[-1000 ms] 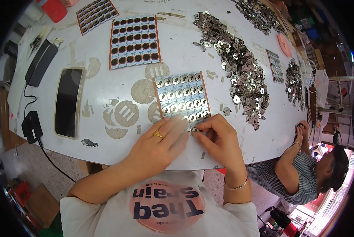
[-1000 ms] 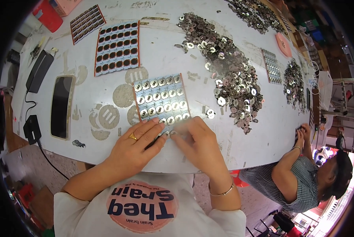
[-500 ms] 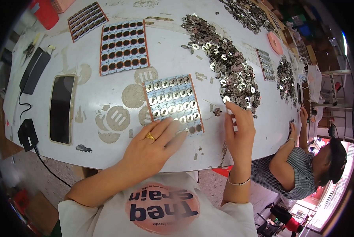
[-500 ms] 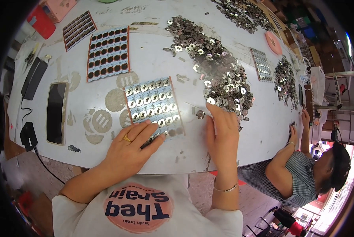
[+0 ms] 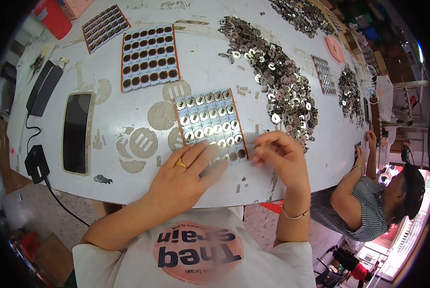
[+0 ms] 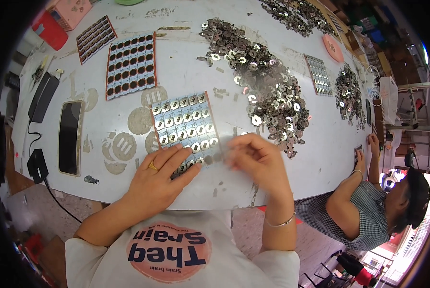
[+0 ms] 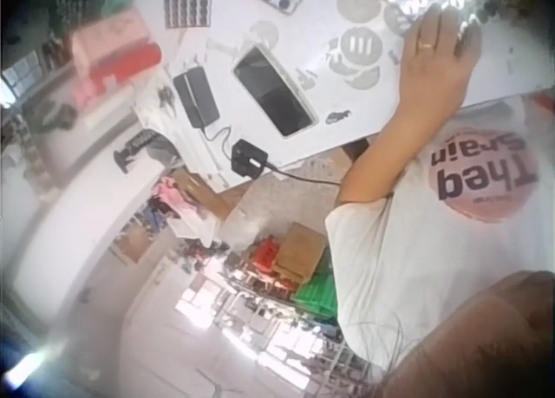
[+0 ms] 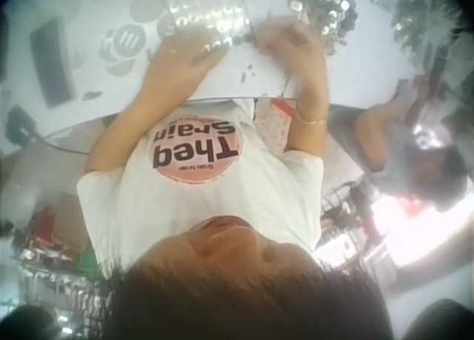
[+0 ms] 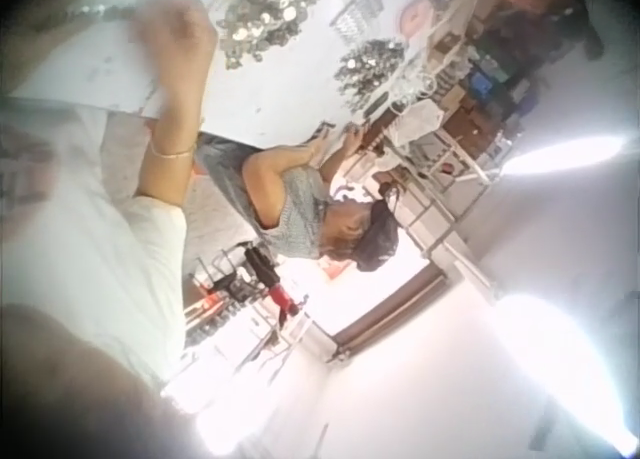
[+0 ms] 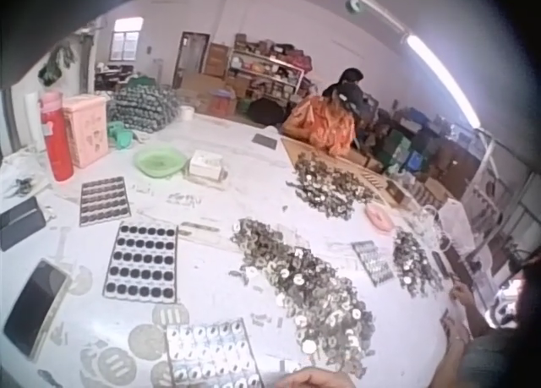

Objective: The person places small metal components into a grid sheet by hand, taking pieces from a pile on the table and inserting them one by one into individual slots.

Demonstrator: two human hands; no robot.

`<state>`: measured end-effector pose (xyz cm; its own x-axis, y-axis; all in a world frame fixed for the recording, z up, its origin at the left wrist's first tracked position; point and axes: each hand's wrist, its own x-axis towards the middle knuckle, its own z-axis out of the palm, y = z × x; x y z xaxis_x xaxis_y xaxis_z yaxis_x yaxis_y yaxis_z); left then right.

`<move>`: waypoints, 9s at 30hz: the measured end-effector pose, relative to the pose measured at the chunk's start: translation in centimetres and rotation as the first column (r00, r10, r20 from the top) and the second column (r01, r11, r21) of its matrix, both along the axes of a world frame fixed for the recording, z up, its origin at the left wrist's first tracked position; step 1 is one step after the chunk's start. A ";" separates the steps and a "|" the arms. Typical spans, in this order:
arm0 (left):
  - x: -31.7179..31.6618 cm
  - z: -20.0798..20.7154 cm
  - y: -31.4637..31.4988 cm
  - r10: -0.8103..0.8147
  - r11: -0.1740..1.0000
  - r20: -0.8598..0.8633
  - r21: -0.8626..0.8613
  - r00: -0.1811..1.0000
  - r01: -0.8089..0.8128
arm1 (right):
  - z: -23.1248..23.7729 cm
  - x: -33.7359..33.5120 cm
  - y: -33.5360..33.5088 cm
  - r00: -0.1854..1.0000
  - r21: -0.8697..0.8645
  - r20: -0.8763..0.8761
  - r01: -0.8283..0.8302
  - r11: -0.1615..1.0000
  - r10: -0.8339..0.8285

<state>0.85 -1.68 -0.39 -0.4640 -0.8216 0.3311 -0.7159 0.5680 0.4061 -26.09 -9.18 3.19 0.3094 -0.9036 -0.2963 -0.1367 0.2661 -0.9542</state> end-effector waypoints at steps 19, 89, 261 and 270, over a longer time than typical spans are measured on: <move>0.0 0.0 0.1 -0.005 1.000 -0.015 0.015 1.000 0.005 | -0.3 2.8 2.0 0.937 -0.175 -0.333 -0.174 0.969 0.108; -1.0 0.7 1.7 0.027 0.994 0.038 0.106 0.999 -0.031 | 0.2 2.8 7.0 0.400 -0.466 -0.884 -0.705 0.534 -0.243; 3.8 0.9 -2.6 0.050 0.999 0.039 -0.002 0.998 -0.050 | -2.0 10.9 -5.9 0.863 -0.605 -0.456 -0.478 0.637 0.215; 3.4 1.7 -2.3 -0.047 0.998 0.107 -0.044 0.993 0.052 | -7.8 13.2 -5.2 0.972 -0.645 -0.185 -0.231 0.729 0.144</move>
<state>4.21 -3.99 1.36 -0.5386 -0.7813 0.3153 -0.7238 0.6207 0.3015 -12.89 -14.37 -4.62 0.4968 -0.8124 0.3054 -0.2343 -0.4644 -0.8541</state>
